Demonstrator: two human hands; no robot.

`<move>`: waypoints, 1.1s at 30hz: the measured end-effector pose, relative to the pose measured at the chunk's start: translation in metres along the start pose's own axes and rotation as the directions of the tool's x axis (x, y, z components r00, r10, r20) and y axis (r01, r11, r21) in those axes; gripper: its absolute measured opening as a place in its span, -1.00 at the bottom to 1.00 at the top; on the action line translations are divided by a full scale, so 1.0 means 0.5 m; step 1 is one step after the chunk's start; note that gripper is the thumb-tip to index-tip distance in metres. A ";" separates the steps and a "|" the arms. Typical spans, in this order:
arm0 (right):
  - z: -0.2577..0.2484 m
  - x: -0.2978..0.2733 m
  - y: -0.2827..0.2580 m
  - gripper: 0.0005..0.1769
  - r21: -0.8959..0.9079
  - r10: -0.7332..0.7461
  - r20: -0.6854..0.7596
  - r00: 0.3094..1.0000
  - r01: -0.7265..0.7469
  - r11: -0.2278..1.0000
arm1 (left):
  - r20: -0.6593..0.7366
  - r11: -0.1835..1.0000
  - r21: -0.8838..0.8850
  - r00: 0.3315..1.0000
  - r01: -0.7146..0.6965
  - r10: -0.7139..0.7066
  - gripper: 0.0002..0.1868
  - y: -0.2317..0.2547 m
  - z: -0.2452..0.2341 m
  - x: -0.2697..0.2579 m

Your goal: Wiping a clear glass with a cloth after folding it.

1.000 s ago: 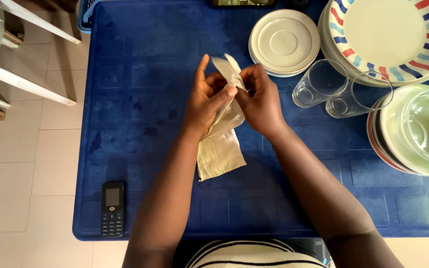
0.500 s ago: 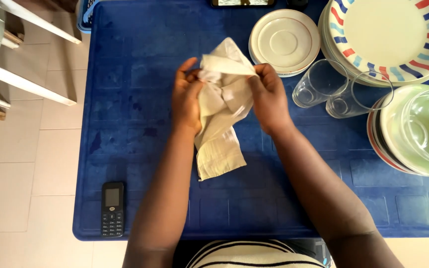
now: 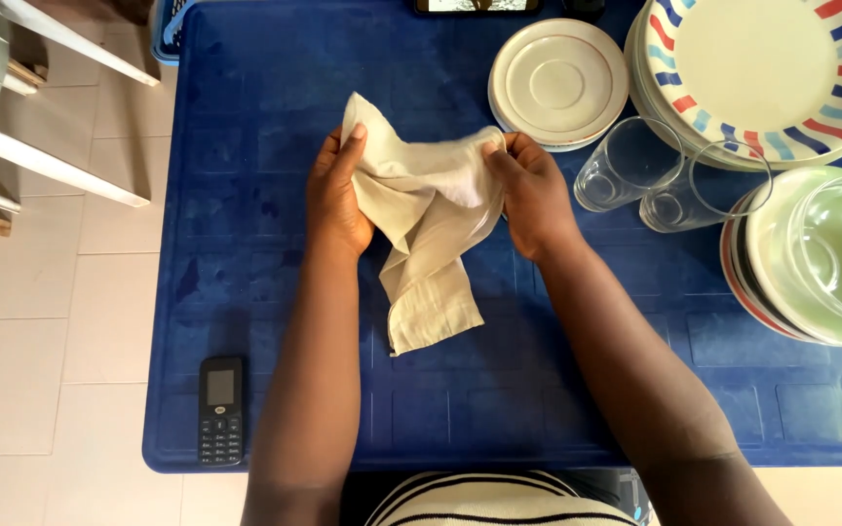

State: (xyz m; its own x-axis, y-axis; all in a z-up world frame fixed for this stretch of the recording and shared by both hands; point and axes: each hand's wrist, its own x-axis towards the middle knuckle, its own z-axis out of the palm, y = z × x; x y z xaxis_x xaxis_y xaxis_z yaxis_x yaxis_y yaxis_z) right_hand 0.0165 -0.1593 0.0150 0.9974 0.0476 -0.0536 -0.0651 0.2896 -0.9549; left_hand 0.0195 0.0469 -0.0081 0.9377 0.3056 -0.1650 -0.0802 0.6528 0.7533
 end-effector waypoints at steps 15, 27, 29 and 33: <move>0.019 -0.043 -0.146 -0.57 0.105 0.099 0.291 0.952 -0.135 0.985 | 0.226 0.960 0.069 0.941 -0.272 0.251 -0.71 0.168 0.021 -0.028; 0.070 0.036 -0.182 -0.59 -0.143 0.075 0.201 0.977 -0.046 0.989 | 0.364 0.898 0.210 0.884 -0.386 0.295 -0.73 0.260 0.086 -0.001; 0.058 0.058 -0.209 -0.70 -0.305 -0.091 0.193 0.977 0.148 0.941 | 0.433 0.865 0.176 0.826 -0.470 0.361 -0.78 0.291 0.095 0.008; 0.054 0.075 -0.288 -0.95 -0.555 -0.362 0.164 0.918 0.389 0.735 | 0.334 0.540 0.580 0.783 -0.610 0.525 -0.67 0.346 0.105 0.034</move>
State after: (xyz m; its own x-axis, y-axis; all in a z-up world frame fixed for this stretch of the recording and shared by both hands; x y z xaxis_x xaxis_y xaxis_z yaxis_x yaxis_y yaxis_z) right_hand 0.0623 -0.1735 0.1585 0.9338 0.0957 0.3446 0.3572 -0.2993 -0.8848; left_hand 0.0391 0.1288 0.1527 0.8048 0.3503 0.4791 -0.4194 -0.2355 0.8767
